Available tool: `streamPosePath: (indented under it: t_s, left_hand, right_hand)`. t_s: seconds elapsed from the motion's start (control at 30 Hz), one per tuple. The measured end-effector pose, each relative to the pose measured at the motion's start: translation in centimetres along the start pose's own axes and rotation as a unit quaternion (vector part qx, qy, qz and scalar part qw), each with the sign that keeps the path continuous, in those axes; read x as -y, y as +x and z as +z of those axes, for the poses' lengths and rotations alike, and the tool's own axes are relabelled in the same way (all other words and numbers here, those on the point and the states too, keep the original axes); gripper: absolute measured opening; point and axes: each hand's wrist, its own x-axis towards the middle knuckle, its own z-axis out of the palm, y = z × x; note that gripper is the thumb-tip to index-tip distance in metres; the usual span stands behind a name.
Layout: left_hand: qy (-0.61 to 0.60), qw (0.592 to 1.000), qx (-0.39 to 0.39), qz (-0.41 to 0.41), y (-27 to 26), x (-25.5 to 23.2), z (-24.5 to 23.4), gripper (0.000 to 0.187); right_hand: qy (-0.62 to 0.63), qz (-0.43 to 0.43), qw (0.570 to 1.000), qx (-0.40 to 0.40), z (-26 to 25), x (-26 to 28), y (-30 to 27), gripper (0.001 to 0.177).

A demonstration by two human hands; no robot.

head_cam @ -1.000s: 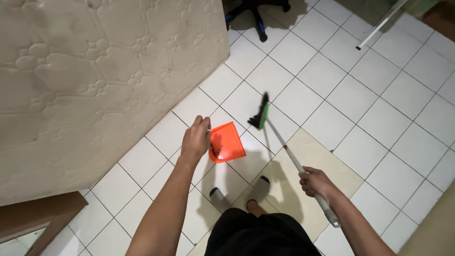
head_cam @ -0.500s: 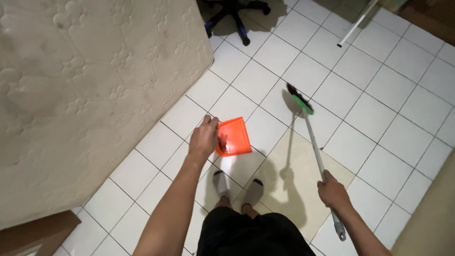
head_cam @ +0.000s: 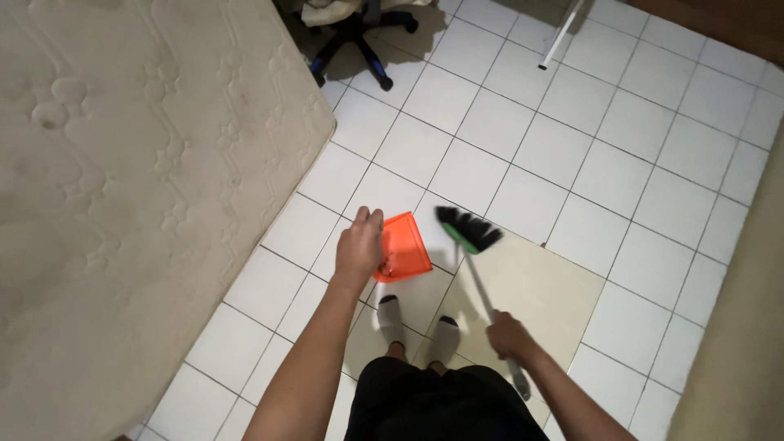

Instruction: The person sweeps the tiled floor using a broom and a dustpan, repeatedly gathering debris into the dustpan and moving the items across the floor.

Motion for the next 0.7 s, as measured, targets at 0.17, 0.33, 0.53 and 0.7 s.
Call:
streamPosePath:
  t_s: [0.17, 0.33, 0.53, 0.7]
  left_hand:
    - [-0.025, 0.999, 0.007, 0.047, 0.9, 0.5, 0.3, 0.015]
    - [-0.029, 0.996, -0.014, 0.084, 2.1, 1.7, -0.4, 0.014]
    - [-0.033, 0.994, 0.020, 0.098, 2.9, 2.7, -2.5, 0.015]
    - [-0.012, 0.991, 0.046, 0.122, 4.3, 2.3, -2.5, 0.015]
  right_hand:
    - [0.067, -0.003, 0.994, 0.081, 1.6, 5.0, -1.8, 0.036]
    - [0.309, 0.009, 0.926, 0.217, -0.1, 6.0, -2.8, 0.058]
    - [0.487, 0.056, 0.853, 0.176, -2.8, 4.4, -8.6, 0.059]
    - [0.601, 0.080, 0.791, 0.080, -4.7, 3.5, -14.0, 0.057]
